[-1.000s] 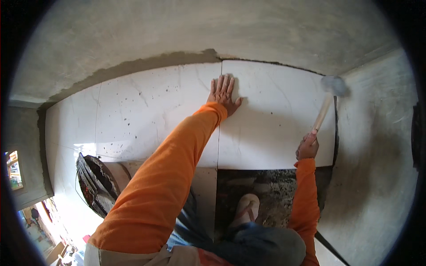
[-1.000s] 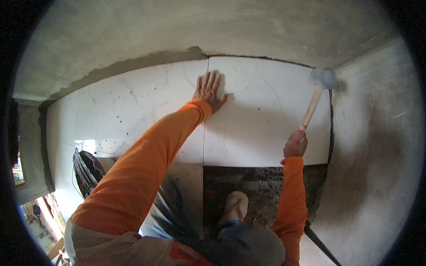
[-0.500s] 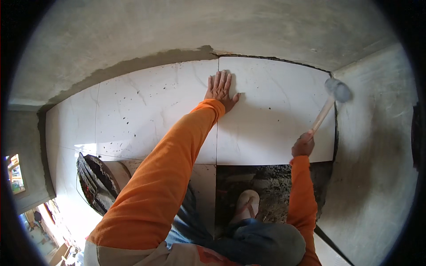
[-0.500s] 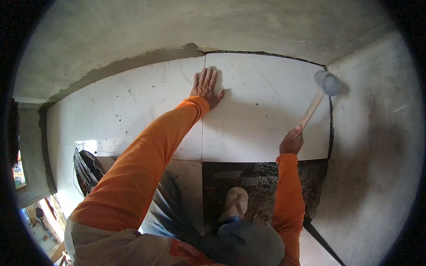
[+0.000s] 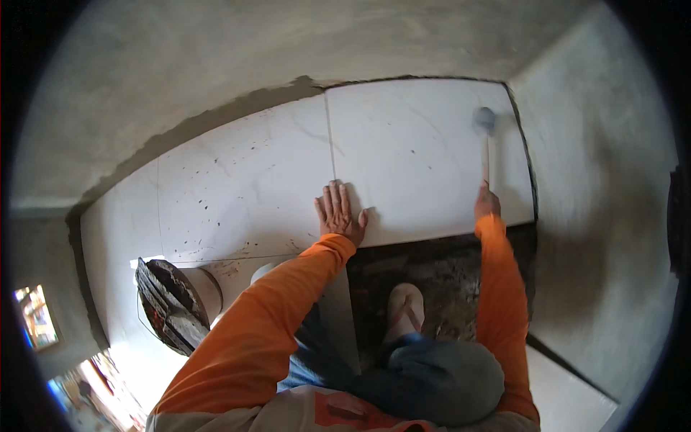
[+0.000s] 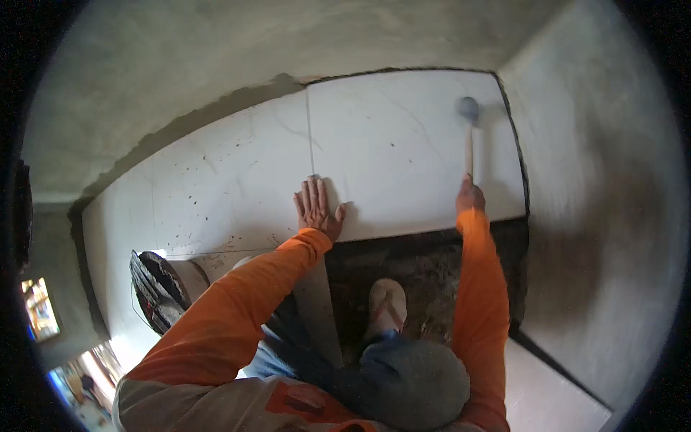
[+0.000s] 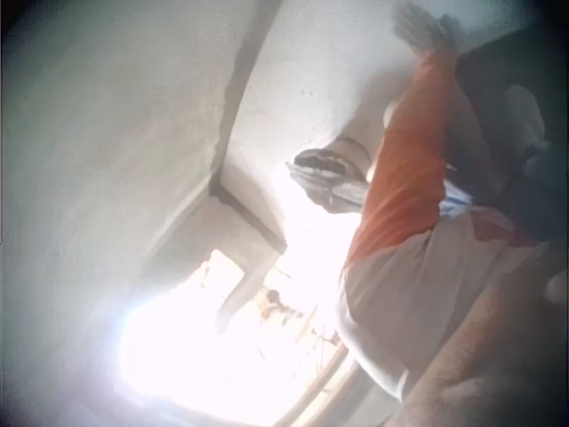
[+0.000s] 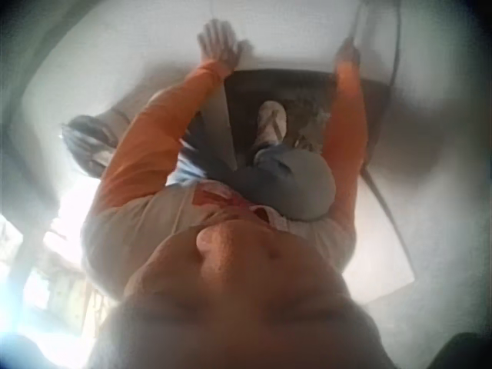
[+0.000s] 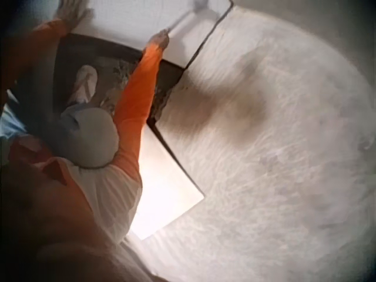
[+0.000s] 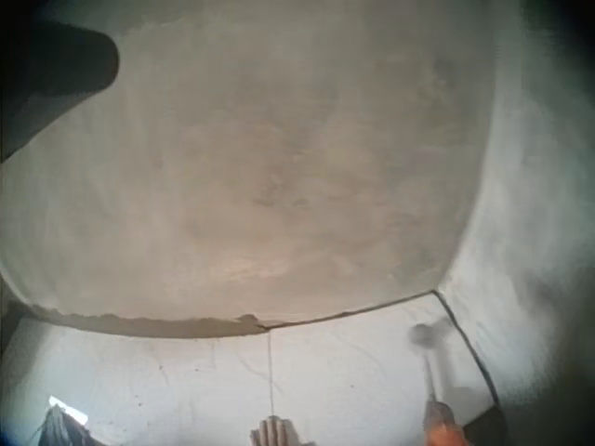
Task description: The person installs floor tiles by positioning them on adhesive and tapping them with a rubber mallet to level them. They use a trowel to apply and adjust the mortar at the edges and in the corner.
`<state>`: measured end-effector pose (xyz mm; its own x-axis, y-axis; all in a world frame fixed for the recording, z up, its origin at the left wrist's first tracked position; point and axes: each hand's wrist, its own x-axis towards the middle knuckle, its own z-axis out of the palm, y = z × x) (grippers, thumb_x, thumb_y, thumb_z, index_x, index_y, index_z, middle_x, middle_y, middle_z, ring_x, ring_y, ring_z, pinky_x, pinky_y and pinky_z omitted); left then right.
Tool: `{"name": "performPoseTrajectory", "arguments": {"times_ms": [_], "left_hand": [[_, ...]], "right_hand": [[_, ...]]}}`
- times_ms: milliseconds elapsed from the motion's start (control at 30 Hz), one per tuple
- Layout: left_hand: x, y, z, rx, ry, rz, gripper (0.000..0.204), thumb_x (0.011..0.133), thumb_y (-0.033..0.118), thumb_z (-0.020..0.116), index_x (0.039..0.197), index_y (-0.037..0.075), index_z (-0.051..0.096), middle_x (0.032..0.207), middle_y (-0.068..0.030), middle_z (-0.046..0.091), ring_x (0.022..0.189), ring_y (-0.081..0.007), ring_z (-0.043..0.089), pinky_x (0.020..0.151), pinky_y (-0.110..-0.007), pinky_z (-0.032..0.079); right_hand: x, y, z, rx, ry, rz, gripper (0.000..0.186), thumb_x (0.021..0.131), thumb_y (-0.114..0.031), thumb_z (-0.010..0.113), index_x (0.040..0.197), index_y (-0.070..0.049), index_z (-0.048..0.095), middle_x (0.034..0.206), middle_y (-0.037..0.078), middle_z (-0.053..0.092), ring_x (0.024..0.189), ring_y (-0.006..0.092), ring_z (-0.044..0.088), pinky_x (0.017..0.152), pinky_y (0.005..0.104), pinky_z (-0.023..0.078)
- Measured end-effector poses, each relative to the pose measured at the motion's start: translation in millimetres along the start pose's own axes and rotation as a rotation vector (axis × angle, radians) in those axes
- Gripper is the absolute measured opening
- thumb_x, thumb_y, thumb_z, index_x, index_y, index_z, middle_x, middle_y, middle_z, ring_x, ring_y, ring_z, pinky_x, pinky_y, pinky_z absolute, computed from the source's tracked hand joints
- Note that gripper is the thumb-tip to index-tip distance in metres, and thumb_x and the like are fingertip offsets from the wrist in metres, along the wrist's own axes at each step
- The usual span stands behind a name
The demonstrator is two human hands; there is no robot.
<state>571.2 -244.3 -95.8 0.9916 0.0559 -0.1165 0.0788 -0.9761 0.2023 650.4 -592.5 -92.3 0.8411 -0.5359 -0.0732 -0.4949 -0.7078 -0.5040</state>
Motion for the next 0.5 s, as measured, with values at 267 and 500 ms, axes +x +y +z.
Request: {"name": "performPoseTrajectory", "arguments": {"times_ms": [267,500], "left_hand": [[-69.2,19.3,-28.5,-0.015,-0.381,0.122,0.077,0.089,0.053,0.042,0.144,0.003,0.021,0.151,-0.0176,0.017,0.140,-0.0331,0.015,0.112,-0.051,0.012],[-141.6,-64.8,-155.2,0.233,-0.435,0.441,0.055,0.091,0.040,0.051,0.132,0.005,0.045,0.122,-0.0244,0.055,0.117,-0.0355,0.050,0.102,-0.049,0.032]], "right_hand": [[36.5,31.6,-49.9,-0.239,0.009,-0.035,0.053,0.087,-0.052,0.048,0.107,-0.004,0.061,0.119,0.019,0.056,0.111,0.0364,0.053,0.094,0.0443,0.043],[-89.4,110.2,-136.8,0.120,0.338,-0.129,0.042,0.086,-0.038,0.057,0.113,-0.006,0.056,0.117,0.023,0.052,0.107,0.0407,0.051,0.087,0.0481,0.046]]}}
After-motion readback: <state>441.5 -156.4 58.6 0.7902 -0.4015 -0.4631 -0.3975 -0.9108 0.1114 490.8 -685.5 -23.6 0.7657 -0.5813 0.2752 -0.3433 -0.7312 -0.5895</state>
